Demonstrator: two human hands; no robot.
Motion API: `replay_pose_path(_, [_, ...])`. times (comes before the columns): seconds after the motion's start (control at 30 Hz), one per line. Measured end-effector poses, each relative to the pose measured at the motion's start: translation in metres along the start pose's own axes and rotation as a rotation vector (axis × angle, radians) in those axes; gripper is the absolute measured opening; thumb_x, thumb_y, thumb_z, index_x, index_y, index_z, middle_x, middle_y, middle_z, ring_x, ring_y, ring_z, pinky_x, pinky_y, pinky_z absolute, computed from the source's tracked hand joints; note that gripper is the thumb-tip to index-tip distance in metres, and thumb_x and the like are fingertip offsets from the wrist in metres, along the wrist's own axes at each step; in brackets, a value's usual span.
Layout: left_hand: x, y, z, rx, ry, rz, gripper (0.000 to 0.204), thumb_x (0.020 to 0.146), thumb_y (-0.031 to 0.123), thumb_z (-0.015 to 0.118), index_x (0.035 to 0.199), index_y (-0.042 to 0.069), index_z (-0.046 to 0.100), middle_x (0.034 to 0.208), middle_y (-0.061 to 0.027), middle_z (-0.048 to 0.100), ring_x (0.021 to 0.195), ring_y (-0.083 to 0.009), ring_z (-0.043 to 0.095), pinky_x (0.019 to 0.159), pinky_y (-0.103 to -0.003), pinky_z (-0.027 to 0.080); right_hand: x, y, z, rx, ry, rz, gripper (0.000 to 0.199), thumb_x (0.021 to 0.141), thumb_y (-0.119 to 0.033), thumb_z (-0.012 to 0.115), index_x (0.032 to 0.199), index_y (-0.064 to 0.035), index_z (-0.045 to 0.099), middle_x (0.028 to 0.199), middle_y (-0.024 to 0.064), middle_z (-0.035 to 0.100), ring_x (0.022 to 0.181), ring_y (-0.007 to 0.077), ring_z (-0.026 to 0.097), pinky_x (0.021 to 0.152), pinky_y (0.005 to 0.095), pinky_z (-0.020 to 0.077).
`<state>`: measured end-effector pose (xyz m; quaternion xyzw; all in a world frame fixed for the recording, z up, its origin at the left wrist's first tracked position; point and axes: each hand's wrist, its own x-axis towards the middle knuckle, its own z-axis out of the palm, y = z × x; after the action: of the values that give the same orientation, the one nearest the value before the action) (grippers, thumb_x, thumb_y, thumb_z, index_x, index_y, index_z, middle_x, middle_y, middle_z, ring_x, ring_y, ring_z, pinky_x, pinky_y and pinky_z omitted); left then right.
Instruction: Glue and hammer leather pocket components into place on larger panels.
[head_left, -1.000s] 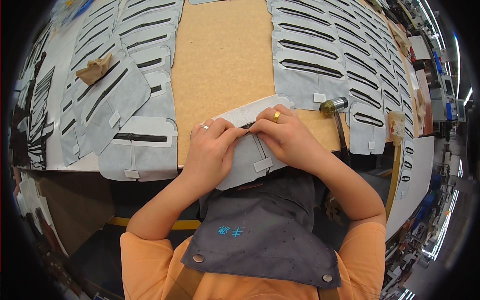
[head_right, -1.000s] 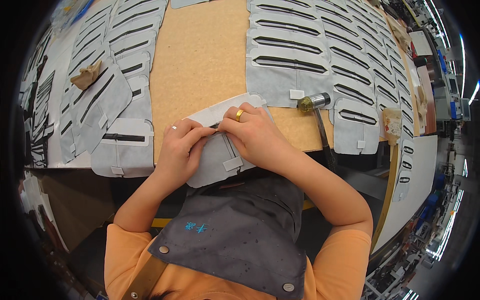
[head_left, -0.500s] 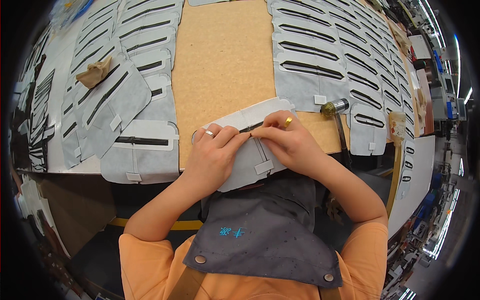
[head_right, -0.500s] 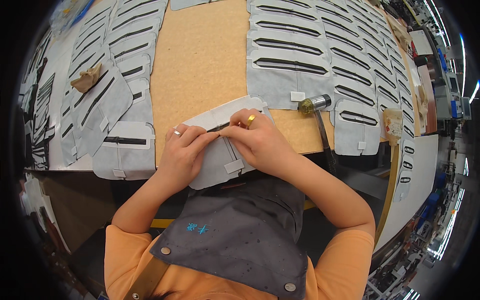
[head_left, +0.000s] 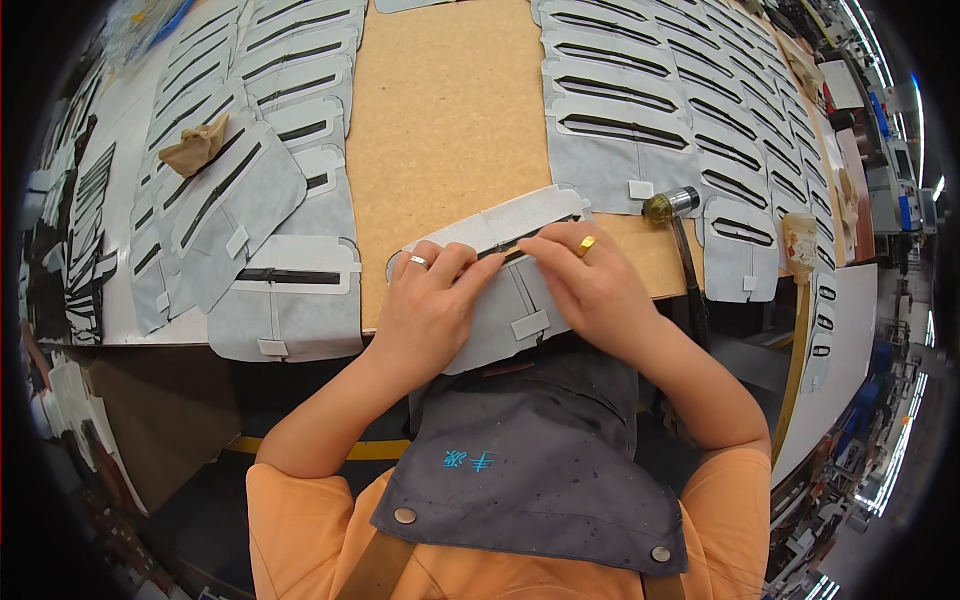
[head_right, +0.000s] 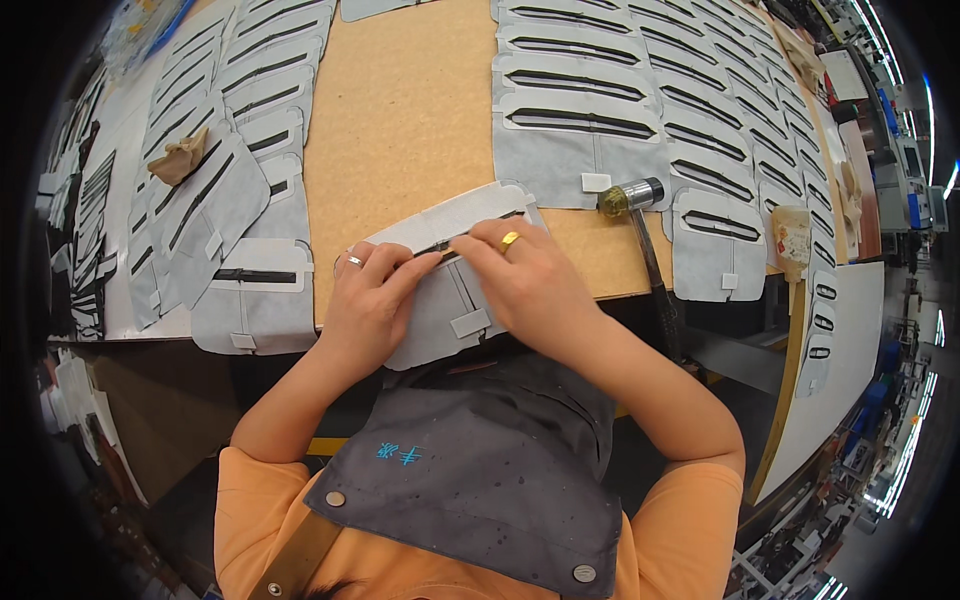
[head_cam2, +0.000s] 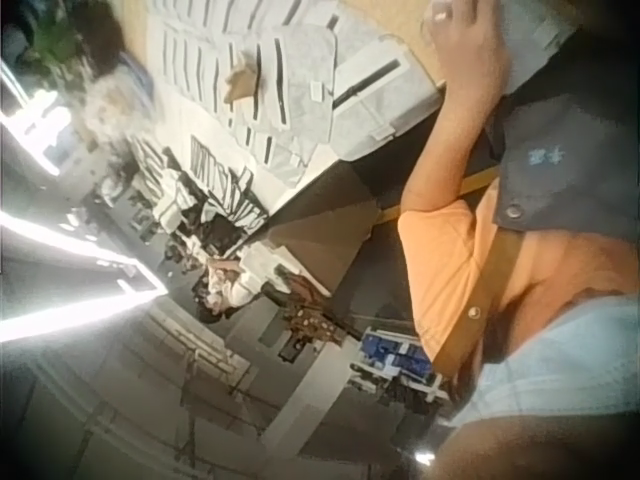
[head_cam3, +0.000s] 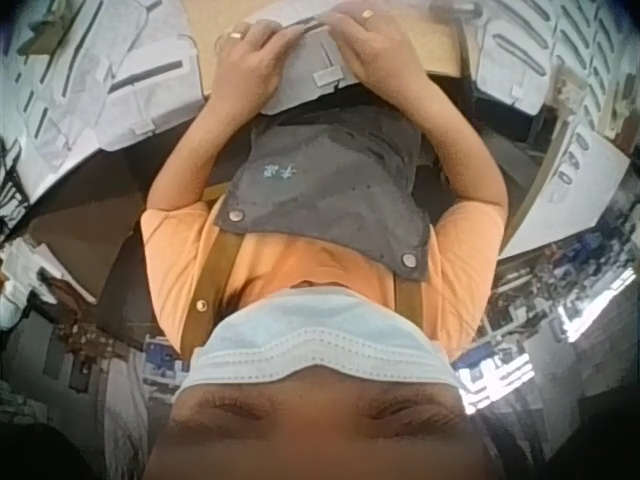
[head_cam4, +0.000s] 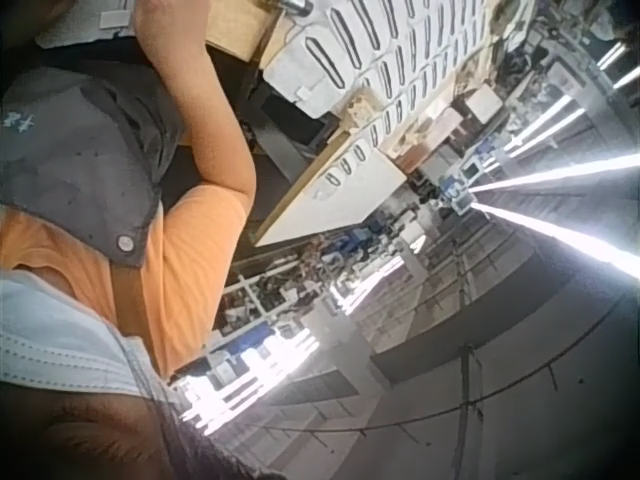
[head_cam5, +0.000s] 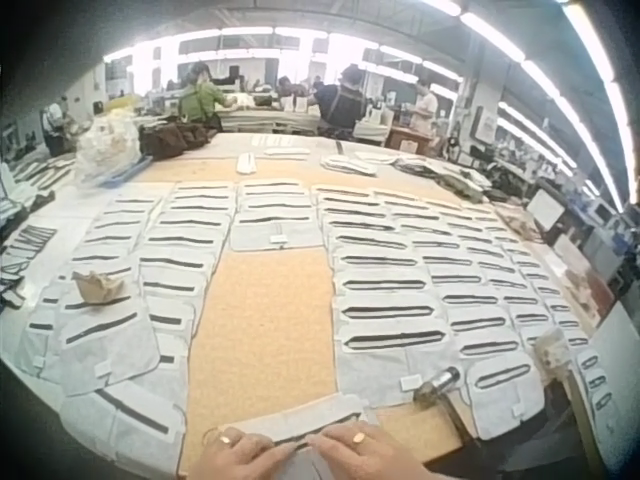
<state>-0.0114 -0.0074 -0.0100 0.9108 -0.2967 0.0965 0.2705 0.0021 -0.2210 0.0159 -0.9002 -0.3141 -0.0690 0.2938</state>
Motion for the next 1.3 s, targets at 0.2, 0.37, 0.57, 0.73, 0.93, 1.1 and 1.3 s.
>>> replay_pose_path(0.2, [-0.009, 0.005, -0.014, -0.107, 0.021, -0.156, 0.027, 0.080, 0.003, 0.062, 0.107, 0.006, 0.062, 0.097, -0.0072, 0.054, 0.090, -0.0281, 0.051, 0.081, -0.039, 0.039, 0.005, -0.013, 0.021, 0.090, -0.028, 0.011, 0.027, 0.082, -0.004, 0.063, 0.109, -0.0030, 0.059, 0.104, 0.0090, 0.060, 0.096, 0.0271, 0.056, 0.084, 0.0392, 0.0448])
replay_pose_path(0.37, [-0.021, 0.003, -0.014, 0.015, 0.014, -0.104, 0.031, 0.078, 0.002, 0.062, 0.109, 0.005, 0.062, 0.097, -0.0059, 0.054, 0.091, -0.0261, 0.052, 0.080, -0.038, 0.038, 0.007, -0.015, 0.025, -0.050, -0.055, -0.100, 0.027, 0.079, -0.006, 0.062, 0.107, -0.0042, 0.061, 0.102, 0.0039, 0.060, 0.096, 0.0216, 0.056, 0.084, 0.0366, 0.0425])
replay_pose_path(0.57, [-0.046, -0.001, -0.028, 0.152, 0.002, -0.108, 0.034, 0.077, 0.000, 0.064, 0.111, 0.005, 0.062, 0.100, -0.0058, 0.054, 0.092, -0.0249, 0.052, 0.078, -0.037, 0.039, 0.005, -0.019, 0.021, -0.322, -0.093, -0.211, 0.034, 0.076, -0.011, 0.059, 0.109, -0.0044, 0.064, 0.102, 0.0001, 0.063, 0.097, 0.0176, 0.059, 0.088, 0.0355, 0.0409])
replay_pose_path(0.73, [-0.053, -0.007, -0.027, 0.020, 0.070, -0.177, 0.030, 0.079, 0.001, 0.065, 0.109, 0.003, 0.062, 0.101, -0.0075, 0.054, 0.093, -0.0259, 0.052, 0.080, -0.037, 0.040, 0.014, -0.029, 0.021, -0.336, -0.126, -0.235, 0.034, 0.077, -0.013, 0.058, 0.110, -0.0057, 0.064, 0.101, -0.0006, 0.061, 0.098, 0.0147, 0.057, 0.091, 0.0356, 0.0393])
replay_pose_path(0.93, [-0.053, -0.010, -0.030, -0.021, 0.076, -0.134, 0.026, 0.079, 0.001, 0.066, 0.104, 0.007, 0.063, 0.098, -0.0061, 0.055, 0.091, -0.0258, 0.053, 0.080, -0.037, 0.040, 0.017, -0.034, 0.021, -0.441, -0.221, -0.429, 0.034, 0.077, -0.015, 0.058, 0.109, -0.0070, 0.063, 0.102, -0.0010, 0.059, 0.103, 0.0140, 0.054, 0.092, 0.0359, 0.0390])
replay_pose_path(1.1, [-0.049, -0.008, -0.040, -0.140, 0.007, -0.135, 0.020, 0.077, 0.000, 0.069, 0.096, 0.006, 0.064, 0.094, -0.0082, 0.058, 0.088, -0.0265, 0.053, 0.080, -0.036, 0.042, 0.006, -0.007, -0.002, -0.434, -0.062, -0.263, 0.027, 0.077, -0.008, 0.059, 0.104, -0.0063, 0.063, 0.099, 0.0029, 0.061, 0.097, 0.0178, 0.056, 0.092, 0.0343, 0.0396])
replay_pose_path(1.3, [-0.020, 0.006, -0.025, -0.159, 0.060, -0.069, 0.028, 0.079, 0.001, 0.066, 0.107, 0.004, 0.063, 0.100, -0.0089, 0.057, 0.091, -0.0276, 0.053, 0.080, -0.038, 0.042, -0.011, -0.003, 0.003, -0.035, 0.118, 0.082, 0.030, 0.078, 0.002, 0.058, 0.106, -0.0034, 0.062, 0.101, 0.0070, 0.062, 0.096, 0.0250, 0.057, 0.081, 0.0367, 0.0457])
